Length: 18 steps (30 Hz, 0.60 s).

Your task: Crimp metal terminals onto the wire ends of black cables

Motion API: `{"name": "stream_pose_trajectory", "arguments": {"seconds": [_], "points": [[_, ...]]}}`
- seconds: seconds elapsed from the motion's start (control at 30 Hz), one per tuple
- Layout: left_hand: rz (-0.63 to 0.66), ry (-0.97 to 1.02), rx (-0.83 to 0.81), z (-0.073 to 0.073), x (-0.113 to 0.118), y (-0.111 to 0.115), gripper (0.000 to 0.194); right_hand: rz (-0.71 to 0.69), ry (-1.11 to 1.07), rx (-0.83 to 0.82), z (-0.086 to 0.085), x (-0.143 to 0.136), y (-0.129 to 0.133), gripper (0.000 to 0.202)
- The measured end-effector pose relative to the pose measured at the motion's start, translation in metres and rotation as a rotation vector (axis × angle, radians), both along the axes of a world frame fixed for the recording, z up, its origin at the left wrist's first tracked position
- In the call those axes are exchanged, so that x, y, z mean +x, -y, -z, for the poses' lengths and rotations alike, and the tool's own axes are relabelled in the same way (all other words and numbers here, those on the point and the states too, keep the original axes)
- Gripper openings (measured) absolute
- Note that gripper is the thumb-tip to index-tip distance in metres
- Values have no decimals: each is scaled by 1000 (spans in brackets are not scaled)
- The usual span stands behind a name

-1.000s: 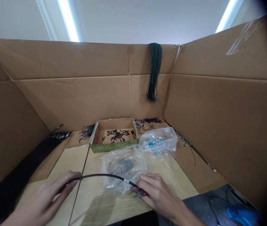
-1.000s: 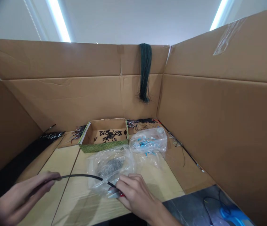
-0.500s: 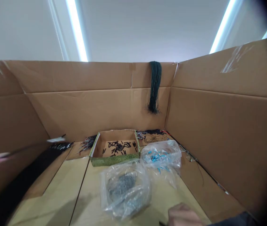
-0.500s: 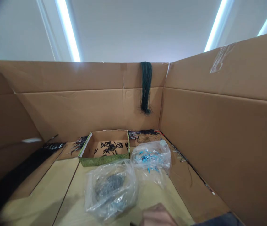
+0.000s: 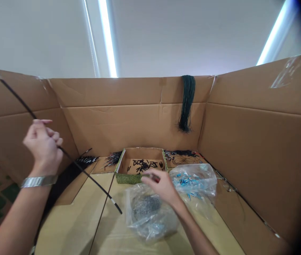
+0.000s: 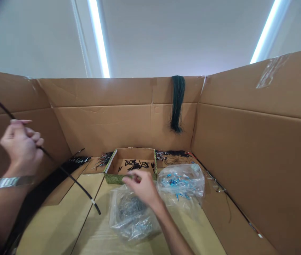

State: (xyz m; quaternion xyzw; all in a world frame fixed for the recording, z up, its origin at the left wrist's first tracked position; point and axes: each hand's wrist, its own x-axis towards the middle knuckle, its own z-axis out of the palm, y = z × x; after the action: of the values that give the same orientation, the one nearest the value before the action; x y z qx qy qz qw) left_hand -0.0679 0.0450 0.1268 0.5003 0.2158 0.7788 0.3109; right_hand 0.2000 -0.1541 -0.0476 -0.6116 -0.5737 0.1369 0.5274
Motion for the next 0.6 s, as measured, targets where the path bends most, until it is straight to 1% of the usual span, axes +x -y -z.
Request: {"name": "stream_pose_trajectory", "arguments": {"seconds": [0.03,0.07,0.1,0.17,0.23,0.3,0.4,0.5,0.6], "points": [[42,18,-13,7,9,-2,22,-62,13,-32,8,-17,13,24],[91,24,-30,16,19,-3,21,-87,25,-60,16,-33,26,24],[125,33,-39,24,29,-3,21,-74,45,-88,25,-47,36,29],[196,40,-69,37,47,-2,21,2,93,-157,42,-70,49,35],[249,45,-100,45,61,0,21,64,112,-192,54,-81,53,33],[284,50,-125,48,68,1,20,104,135,-215,60,-84,51,29],[309,57,-147,47,69,1,20,120,162,-243,62,-81,50,28],[309,54,-172,46,65,0,19,58,116,-234,64,-80,51,26],[313,32,-219,48,60,-1,19,-24,48,-225,71,-86,51,29]]}}
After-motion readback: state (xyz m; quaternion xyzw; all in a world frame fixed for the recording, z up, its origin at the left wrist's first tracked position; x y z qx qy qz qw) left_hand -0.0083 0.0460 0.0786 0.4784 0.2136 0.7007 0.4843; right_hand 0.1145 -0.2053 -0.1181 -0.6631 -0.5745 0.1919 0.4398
